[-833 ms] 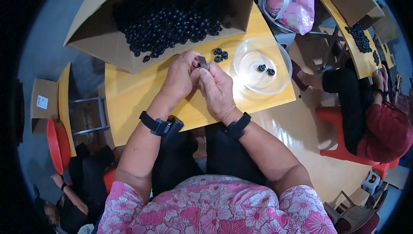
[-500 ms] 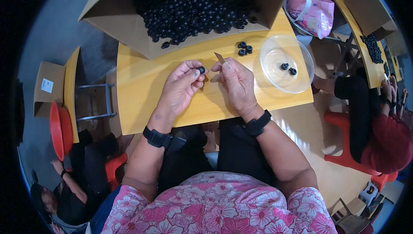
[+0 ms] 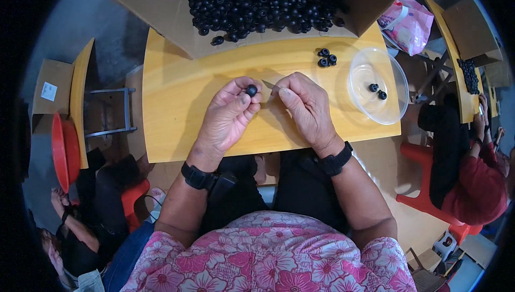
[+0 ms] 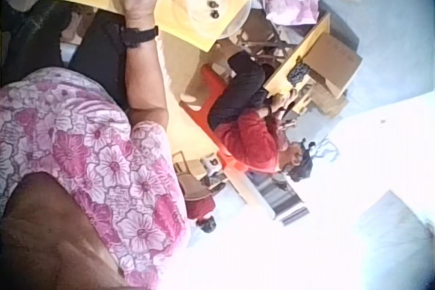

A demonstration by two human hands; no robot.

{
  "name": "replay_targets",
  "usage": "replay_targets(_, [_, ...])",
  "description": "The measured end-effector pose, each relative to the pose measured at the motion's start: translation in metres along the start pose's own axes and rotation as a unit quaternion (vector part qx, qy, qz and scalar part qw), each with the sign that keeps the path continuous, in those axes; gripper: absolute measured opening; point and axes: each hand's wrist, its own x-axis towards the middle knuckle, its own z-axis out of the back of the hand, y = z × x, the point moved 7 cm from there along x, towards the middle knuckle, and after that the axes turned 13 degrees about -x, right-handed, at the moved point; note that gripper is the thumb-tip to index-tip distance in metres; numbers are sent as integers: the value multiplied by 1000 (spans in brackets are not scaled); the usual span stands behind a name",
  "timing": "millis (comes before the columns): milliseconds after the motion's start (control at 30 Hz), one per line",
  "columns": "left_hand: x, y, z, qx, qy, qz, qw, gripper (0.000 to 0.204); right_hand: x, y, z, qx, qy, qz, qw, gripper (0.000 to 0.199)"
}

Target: Manually trimming excess material from small black rubber components using a utility knife.

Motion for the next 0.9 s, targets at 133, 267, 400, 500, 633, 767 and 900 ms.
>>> replay_targets(133, [0,0,-1,-12,20,-1,1000,22,1,4,0,-22,20,2,1000,20])
replay_targets(267, [0,-1,-3,-21,25,-5,999,22,-1,14,-2,-55,37,38,997,20])
replay_targets(400, [-1,0,-1,-15,7,-5,1000,22,-2,19,-3,-43,39,41,997,20])
replay_targets(500, [1,1,-3,7,26,-9,1000,23,-2,-4,-6,82,27,-61,994,20])
replay_targets(633, [1,3,-3,23,22,-11,999,24,4,-3,-10,94,36,-87,991,18])
replay_targets(767, [1,3,-5,59,25,-18,998,24,6,-2,-14,124,42,-101,986,18])
replay_targets(900, [1,4,-6,53,33,-8,998,25,5,-8,-14,131,53,-102,985,18])
